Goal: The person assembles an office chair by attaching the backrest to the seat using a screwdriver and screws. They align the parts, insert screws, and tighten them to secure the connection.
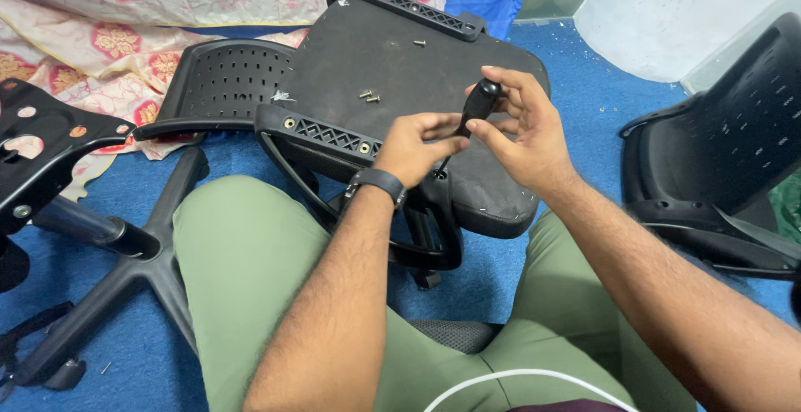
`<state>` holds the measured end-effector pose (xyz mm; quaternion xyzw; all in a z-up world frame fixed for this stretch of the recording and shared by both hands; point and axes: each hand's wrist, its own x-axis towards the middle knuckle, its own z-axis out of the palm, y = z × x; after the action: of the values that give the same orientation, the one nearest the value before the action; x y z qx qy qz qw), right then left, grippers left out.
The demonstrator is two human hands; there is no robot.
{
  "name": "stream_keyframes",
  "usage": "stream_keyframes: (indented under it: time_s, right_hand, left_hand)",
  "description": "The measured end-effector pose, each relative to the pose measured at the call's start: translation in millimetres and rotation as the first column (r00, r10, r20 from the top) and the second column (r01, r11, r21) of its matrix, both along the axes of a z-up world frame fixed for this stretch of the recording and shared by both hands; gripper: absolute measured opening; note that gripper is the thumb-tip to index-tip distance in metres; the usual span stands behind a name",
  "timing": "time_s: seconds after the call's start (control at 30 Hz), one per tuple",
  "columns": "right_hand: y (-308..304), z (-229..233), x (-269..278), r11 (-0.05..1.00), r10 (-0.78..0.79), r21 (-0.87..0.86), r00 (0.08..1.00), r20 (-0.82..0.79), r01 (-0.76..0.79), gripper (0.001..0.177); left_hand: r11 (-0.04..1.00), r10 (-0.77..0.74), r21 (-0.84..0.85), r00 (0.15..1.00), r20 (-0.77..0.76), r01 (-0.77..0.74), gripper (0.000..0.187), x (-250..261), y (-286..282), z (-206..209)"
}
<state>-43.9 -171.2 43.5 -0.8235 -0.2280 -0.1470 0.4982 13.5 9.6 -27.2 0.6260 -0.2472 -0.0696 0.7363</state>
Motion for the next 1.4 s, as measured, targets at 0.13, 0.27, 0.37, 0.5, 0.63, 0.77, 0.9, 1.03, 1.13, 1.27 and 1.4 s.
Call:
stream_keyframes:
  time_s: [0.13, 0.27, 0.37, 0.5, 0.63, 0.77, 0.9, 1.03, 1.13, 1.27, 1.4]
  right_hand:
    - [-4.7, -3.4, 4.5, 1.000, -0.026, 0.014, 1.000, 0.007, 0.026, 0.059]
    - [-8.2, -5.4, 6.0, 0.999, -0.042, 0.026, 0.998, 0.038, 0.041, 0.057]
    - [-12.8, -5.3, 5.3, 0.998, -0.052, 0.019, 0.998, 0.017, 0.052, 0.054]
    - [-12.7, -2.2, 4.2, 0.986, 0.074, 0.152, 0.997, -0.020, -0.071, 0.051]
    - [-17.8, 2.2, 3.2, 0.992, 0.085, 0.101, 0.996, -0.038, -0.081, 0.052]
    - [-20.3, 2.2, 6.6, 0.990, 0.130, 0.061, 0.990, -0.058, -0.126, 0.051]
    - [-29.8, 1.4, 15.5, 0.996, 0.061, -0.068, 0.997, -0.045, -0.064, 0.051]
    - [-36.3, -0.1, 17.9, 0.993, -0.022, -0.112, 0.999, 0.034, 0.026, 0.049]
    - [-27.5, -4.2, 13.8, 0.992, -0.078, -0.087, 0.990, 0.121, 0.089, 0.050]
    - [-5.6, -9.8, 5.9, 0.951, -0.273, -0.099, 0.946, 0.176, 0.293, 0.052]
    - [1.2, -1.6, 5.0, 0.890, -0.371, -0.179, 0.895, 0.249, 0.419, 0.052]
  left_hand:
    - [0.951, 0.305, 0.203, 0.808, -0.504, -0.232, 0.060, 5.5, 16.2, -11.6]
    - [0.778, 0.443, 0.628, 0.685, -0.578, 0.027, 0.080, -7.6, 29.7, -22.1]
    - [0.687, 0.509, 0.718, 0.628, -0.588, 0.115, 0.089, -12.9, 29.8, -34.5]
    - [0.877, 0.478, 0.425, 0.312, -0.821, -0.223, 0.095, -16.5, 26.5, -65.8]
    - [0.765, 0.352, 0.078, 0.314, -0.882, -0.639, 0.074, 6.7, 19.3, -84.5]
    - [0.799, 0.391, 0.158, 0.301, -0.870, -0.580, 0.087, 9.1, 22.8, -85.6]
    - [0.770, 0.431, 0.167, 0.309, -0.848, -0.616, 0.094, 3.9, 17.4, -78.3]
    - [0.693, 0.414, 0.043, 0.348, -0.841, -0.720, 0.088, -0.4, 7.7, -79.8]
    - [0.687, 0.439, 0.087, 0.316, -0.841, -0.721, 0.087, 1.5, 4.2, -84.2]
    - [0.700, 0.482, 0.196, 0.252, -0.839, -0.686, 0.090, -0.5, -1.9, -87.1]
    - [0.770, 0.456, 0.217, 0.280, -0.845, -0.599, 0.097, -7.2, -4.0, -81.6]
